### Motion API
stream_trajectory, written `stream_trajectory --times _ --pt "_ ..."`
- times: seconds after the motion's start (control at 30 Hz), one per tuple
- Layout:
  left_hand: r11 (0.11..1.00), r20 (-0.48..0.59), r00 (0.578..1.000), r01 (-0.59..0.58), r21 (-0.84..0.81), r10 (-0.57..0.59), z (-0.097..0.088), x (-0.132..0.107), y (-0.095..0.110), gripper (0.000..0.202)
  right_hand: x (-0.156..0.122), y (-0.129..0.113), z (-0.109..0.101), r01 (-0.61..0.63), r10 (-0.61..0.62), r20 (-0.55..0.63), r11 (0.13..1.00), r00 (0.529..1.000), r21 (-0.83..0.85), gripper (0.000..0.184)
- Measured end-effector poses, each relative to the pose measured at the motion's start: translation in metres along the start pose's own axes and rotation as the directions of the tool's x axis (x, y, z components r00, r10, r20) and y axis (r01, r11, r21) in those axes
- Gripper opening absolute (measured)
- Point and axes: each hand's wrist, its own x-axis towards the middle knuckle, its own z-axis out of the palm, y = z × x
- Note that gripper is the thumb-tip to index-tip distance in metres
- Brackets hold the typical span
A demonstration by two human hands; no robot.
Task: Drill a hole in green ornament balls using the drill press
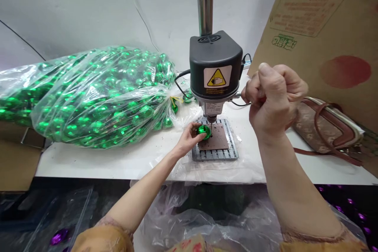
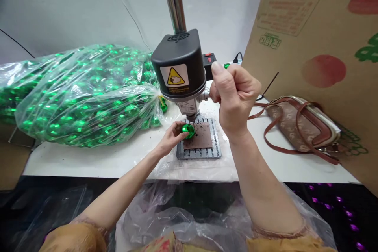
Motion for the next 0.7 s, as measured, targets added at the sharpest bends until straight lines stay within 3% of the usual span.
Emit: stream_trajectory --times 0.2,0.4,0.53,0.7 --pt "0.962 0.024 0.999 -0.051 0.268 0.046 0.004 0.006 -0.001 0.054 -0.001 0.000 -0.001 0.001 -0.001 0.004 1.000 1.000 0.003 0.045" --pt "0.852 -0.053 0.986 -0.110 0.512 0.159 0.021 0.004 0.002 0.050 -0.001 -0.001 -0.001 0.014 -0.012 0.024 0.998 1.000 -0.067 0.050" --pt "0.829 -0.073 0.959 -0.197 0.523 0.273 0.032 0.002 -0.012 0.049 -0.001 0.000 -0.002 0.026 -0.023 0.043 0.997 0.999 -0.074 0.050" --pt "0.842 -0.064 0.947 -0.248 0.478 0.316 0.036 0.000 -0.024 0.050 -0.001 -0.002 -0.003 0.003 -0.002 0.042 1.000 0.999 -0.026 0.047"
